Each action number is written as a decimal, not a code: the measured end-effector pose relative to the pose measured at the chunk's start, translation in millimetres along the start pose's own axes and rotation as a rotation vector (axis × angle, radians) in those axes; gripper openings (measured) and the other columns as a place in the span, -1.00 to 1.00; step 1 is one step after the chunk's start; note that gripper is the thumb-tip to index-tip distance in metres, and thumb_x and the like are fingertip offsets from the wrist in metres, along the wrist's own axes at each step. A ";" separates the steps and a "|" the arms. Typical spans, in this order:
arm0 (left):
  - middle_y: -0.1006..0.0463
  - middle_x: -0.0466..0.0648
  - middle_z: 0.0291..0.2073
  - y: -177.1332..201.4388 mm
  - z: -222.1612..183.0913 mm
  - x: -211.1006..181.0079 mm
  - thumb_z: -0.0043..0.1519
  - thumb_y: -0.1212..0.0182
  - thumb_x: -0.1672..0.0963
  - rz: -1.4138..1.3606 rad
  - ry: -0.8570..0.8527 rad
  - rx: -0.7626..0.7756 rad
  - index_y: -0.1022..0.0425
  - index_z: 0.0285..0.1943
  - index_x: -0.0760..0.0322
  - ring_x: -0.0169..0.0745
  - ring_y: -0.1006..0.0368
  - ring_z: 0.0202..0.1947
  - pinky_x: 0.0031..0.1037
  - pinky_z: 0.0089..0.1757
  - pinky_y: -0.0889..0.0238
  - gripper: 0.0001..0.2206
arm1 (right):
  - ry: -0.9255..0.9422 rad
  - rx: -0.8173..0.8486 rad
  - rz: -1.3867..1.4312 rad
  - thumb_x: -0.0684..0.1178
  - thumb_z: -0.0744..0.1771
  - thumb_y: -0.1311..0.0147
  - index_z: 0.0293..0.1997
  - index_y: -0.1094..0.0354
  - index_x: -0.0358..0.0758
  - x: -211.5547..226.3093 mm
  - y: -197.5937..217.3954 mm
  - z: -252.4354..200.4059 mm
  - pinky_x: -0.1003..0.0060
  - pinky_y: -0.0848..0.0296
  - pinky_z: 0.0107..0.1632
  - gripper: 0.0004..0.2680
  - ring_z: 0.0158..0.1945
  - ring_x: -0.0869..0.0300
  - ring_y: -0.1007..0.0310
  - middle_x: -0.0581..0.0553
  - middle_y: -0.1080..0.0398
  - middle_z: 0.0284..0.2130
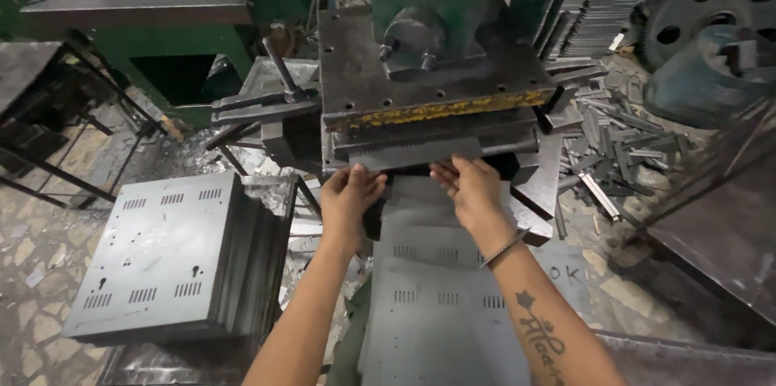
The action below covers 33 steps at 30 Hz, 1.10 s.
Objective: Placing flat metal sheets into an industrial press to bend them and then stacking the finished parts.
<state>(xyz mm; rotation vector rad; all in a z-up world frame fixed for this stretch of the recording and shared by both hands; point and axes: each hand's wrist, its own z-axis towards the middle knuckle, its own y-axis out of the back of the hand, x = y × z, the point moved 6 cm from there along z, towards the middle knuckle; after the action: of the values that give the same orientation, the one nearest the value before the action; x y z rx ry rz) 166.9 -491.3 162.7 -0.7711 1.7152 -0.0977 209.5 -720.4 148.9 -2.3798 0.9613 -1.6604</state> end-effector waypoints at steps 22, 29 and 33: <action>-0.75 -0.17 -0.32 118.5 -107.5 26.8 0.16 -0.28 0.04 1.250 -0.134 0.425 -0.59 -0.01 0.17 -0.33 -0.53 -0.51 -0.51 -0.36 -0.43 -0.73 | -0.395 -0.008 -0.450 -0.13 0.34 -0.12 -0.27 -0.60 -0.84 -118.6 317.5 -182.9 0.11 -0.48 -0.25 -0.69 -0.42 -0.17 -0.57 -0.61 -0.64 -0.42; -0.49 0.15 0.13 8.2 -96.5 31.9 0.25 -0.18 0.06 1.160 -0.719 0.507 -0.38 0.21 0.47 0.14 -0.47 0.07 -0.26 0.04 -0.34 -0.57 | 0.221 -0.045 -0.864 -0.02 0.34 -0.07 -0.07 -0.60 -0.28 15.9 170.7 -179.7 0.40 -0.45 -0.37 -0.79 -0.35 0.26 -0.56 -0.05 -0.67 -0.35; -0.50 0.16 0.10 -28.5 -59.6 79.0 0.18 -0.20 0.04 1.395 -0.876 0.620 -0.36 0.25 0.41 0.22 -0.41 0.06 -0.14 0.03 -0.25 -0.51 | 0.346 0.118 -0.804 -0.06 0.34 -0.05 -0.05 -0.52 -0.31 18.9 132.6 -174.1 0.32 -0.65 0.00 -0.80 -0.11 0.14 -0.68 -0.20 -0.65 -0.19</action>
<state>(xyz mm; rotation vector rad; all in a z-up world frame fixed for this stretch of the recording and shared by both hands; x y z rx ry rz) 119.2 -575.3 127.4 0.8288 0.9410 0.5629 3.2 -788.6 181.4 -2.6094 -0.1522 -2.3361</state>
